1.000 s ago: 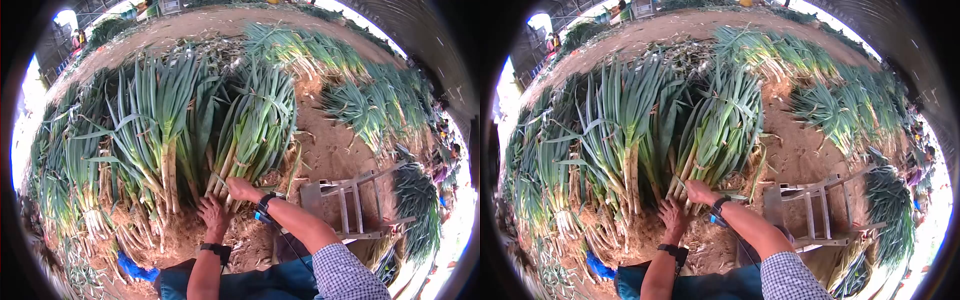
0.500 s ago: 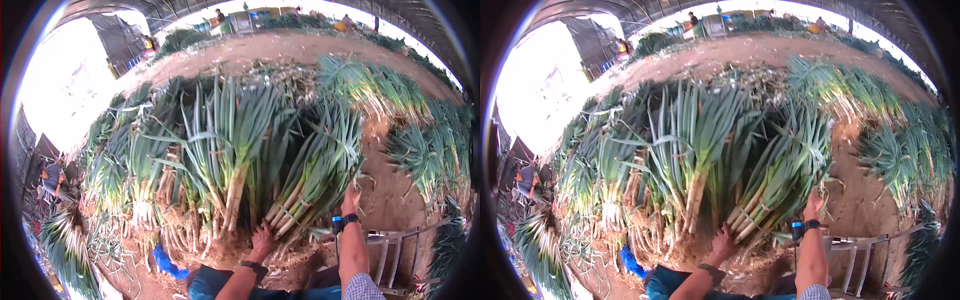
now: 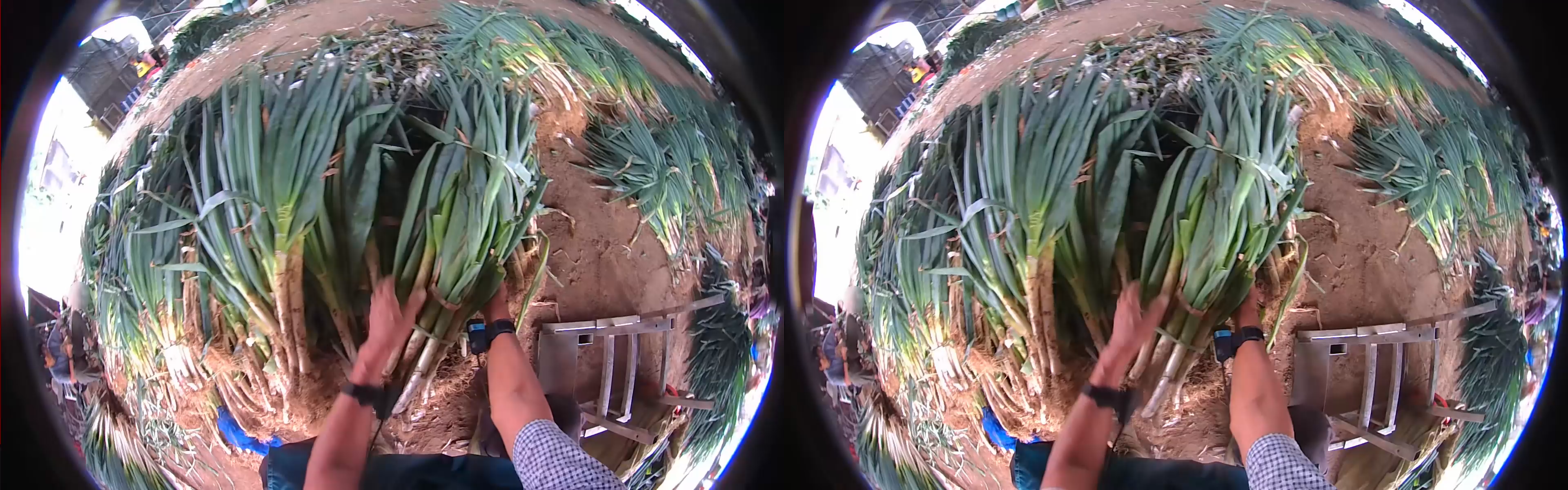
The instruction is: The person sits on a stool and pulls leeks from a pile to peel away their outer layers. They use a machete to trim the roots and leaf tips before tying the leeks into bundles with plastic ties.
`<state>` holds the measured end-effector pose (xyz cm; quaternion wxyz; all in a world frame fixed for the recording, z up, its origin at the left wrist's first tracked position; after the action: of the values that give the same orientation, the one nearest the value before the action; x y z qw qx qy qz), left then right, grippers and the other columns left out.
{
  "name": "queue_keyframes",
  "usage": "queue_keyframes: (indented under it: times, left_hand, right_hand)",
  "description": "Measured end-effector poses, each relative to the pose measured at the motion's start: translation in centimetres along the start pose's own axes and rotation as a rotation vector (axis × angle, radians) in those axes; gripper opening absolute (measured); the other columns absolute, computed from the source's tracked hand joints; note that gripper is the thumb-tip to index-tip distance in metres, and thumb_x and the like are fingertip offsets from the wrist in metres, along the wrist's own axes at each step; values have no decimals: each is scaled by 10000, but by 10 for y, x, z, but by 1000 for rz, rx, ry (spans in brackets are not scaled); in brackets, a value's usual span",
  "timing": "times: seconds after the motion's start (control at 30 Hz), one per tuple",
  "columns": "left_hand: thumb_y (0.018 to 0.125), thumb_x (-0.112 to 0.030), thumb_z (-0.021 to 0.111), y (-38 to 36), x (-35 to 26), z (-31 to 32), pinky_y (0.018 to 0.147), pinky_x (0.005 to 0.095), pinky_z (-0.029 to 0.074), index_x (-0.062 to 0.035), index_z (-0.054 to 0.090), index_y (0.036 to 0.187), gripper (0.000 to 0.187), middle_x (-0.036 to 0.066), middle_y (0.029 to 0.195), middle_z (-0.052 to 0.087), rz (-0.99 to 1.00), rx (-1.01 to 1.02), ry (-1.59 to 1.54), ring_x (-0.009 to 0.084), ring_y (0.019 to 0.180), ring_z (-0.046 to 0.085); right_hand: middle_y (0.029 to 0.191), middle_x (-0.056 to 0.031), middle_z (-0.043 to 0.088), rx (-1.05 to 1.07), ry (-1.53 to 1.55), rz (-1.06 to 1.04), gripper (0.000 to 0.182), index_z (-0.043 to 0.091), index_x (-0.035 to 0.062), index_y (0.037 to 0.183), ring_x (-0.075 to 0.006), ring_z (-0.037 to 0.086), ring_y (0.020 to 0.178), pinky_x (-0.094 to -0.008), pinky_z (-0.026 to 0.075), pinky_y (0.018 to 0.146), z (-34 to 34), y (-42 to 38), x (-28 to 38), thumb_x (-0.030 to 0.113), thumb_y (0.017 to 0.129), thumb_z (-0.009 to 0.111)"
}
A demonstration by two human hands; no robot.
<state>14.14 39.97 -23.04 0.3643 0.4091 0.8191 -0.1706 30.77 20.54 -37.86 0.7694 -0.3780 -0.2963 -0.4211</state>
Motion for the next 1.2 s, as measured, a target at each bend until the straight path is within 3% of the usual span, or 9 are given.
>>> queue_keyframes:
  times: [0.03,0.13,0.37,0.5,0.7,0.9,1.07,1.17,1.2]
  left_hand:
    - [837,-524,678,24,-1,9,1035,449,402,116,452,1291,817,331,1327,495,-85,12,-114,419,1226,512]
    - [795,-532,712,75,-9,17,1050,404,410,117,434,1333,888,314,1295,542,-193,205,-316,370,1246,533]
    - [719,-446,790,104,19,45,1034,387,436,70,453,1345,878,256,1268,592,-172,359,-464,307,1222,563]
    - [709,-328,817,76,-10,37,971,403,488,15,384,1415,897,280,1250,552,-48,81,-40,376,1174,561]
    - [696,-257,832,36,-20,17,946,409,489,6,355,1431,915,235,1228,541,139,-25,-73,361,1109,579]
    - [757,9,745,-6,-51,-62,865,314,538,-39,444,1370,684,88,1181,603,-41,-111,-778,190,1032,610]
    - [814,-45,740,-28,-11,-156,817,290,568,-44,352,1441,737,96,1167,599,-74,-173,-622,217,979,626]
    - [855,-163,742,-25,37,-209,876,314,533,-44,234,1519,844,157,1295,551,-87,-225,-591,228,1087,592]
    - [880,-312,722,-20,31,-219,1000,372,462,-43,159,1544,911,210,1466,395,-146,-473,-432,266,1248,499]
  right_hand:
    - [1274,-103,587,34,-192,-91,454,505,87,1356,-245,574,1117,-394,474,976,-14,9,-10,388,1033,398]
    - [1230,-73,614,96,151,8,448,532,87,1344,-213,594,1040,-346,496,930,-28,25,-30,381,1020,441]
    - [1186,-87,629,107,126,92,461,558,70,1312,-213,602,1003,-342,499,913,-16,14,-21,403,1007,465]
    - [1160,-96,638,143,129,146,470,572,60,1293,-213,607,982,-340,500,904,-3,-8,-22,415,1000,478]
    - [1122,-108,651,167,123,207,486,594,46,1265,-212,615,950,-337,503,889,7,-40,-20,434,989,498]
    - [1084,-121,664,275,80,264,504,616,32,1237,-212,622,919,-335,506,875,95,-58,25,452,978,518]
    - [1053,-132,675,311,-136,166,520,634,20,1214,-212,628,893,-332,508,863,231,-70,65,468,969,535]
    - [1109,-268,651,182,-391,-71,736,525,-96,1260,-368,630,1020,-426,478,911,300,-68,38,572,952,492]
    - [1115,-303,634,136,-595,-58,707,535,-93,1234,-420,615,1038,-456,475,908,314,-62,14,554,953,490]
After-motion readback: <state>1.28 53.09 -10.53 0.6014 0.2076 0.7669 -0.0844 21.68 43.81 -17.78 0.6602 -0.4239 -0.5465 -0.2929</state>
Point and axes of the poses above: each hand's wrist, its own y-axis towards the middle knuckle, its own z-axis out of the palm, x = y × z, the point moved 1 cm from there along y, towards the middle knuckle
